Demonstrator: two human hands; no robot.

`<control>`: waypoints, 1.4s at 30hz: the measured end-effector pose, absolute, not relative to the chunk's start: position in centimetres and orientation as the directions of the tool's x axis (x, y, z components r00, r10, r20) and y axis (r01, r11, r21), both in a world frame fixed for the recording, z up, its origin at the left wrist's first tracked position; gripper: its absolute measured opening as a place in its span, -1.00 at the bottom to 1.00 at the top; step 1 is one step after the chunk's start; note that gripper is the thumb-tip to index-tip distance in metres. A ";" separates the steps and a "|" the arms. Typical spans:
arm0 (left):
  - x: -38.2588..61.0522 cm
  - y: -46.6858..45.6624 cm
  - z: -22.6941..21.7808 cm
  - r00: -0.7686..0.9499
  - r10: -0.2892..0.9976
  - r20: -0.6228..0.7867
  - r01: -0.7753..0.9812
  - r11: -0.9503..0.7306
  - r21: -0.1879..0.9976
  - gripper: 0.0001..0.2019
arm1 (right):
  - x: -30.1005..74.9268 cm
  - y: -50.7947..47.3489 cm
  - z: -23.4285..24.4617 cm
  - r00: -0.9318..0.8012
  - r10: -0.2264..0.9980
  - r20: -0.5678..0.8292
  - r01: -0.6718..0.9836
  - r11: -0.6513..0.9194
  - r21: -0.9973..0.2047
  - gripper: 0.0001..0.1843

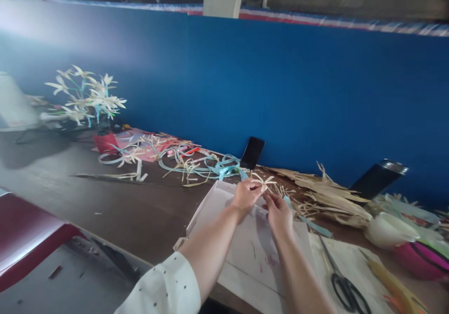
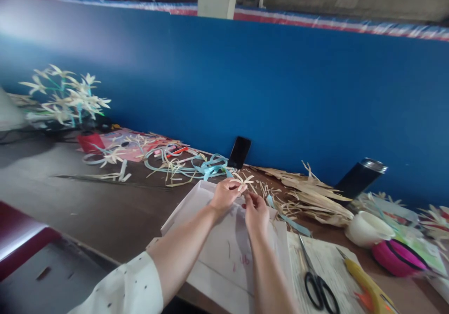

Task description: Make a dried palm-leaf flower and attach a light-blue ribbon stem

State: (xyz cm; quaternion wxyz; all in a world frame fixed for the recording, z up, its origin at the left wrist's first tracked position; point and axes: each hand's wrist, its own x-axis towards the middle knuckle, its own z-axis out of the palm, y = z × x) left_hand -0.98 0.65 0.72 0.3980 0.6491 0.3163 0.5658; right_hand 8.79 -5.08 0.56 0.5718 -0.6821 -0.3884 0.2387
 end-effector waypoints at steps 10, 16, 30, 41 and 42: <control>-0.6 -0.1 0.9 0.258 0.844 0.471 -0.058 -0.473 0.879 -0.82 | 9.0 -6.0 0.9 0.439 0.870 0.225 0.385 0.044 -0.922 -0.62; -0.4 -0.5 1.4 0.281 0.825 0.490 -0.037 -0.500 0.865 -0.83 | 9.2 -6.2 1.4 0.500 0.844 0.193 0.407 -0.032 -0.913 -0.65; -0.2 -1.1 1.7 0.255 0.799 0.545 0.006 -0.565 0.825 -0.77 | 9.2 -6.3 1.1 0.521 0.832 0.192 0.393 -0.034 -0.919 -0.69; -0.4 -1.0 2.2 0.258 0.778 0.573 0.002 -0.593 0.805 -0.81 | 9.5 -6.2 0.6 0.502 0.830 0.244 0.444 -0.004 -0.896 -0.61; -0.4 -1.1 2.3 0.256 0.780 0.571 0.009 -0.592 0.806 -0.81 | 9.5 -6.2 0.6 0.498 0.833 0.242 0.441 -0.004 -0.897 -0.61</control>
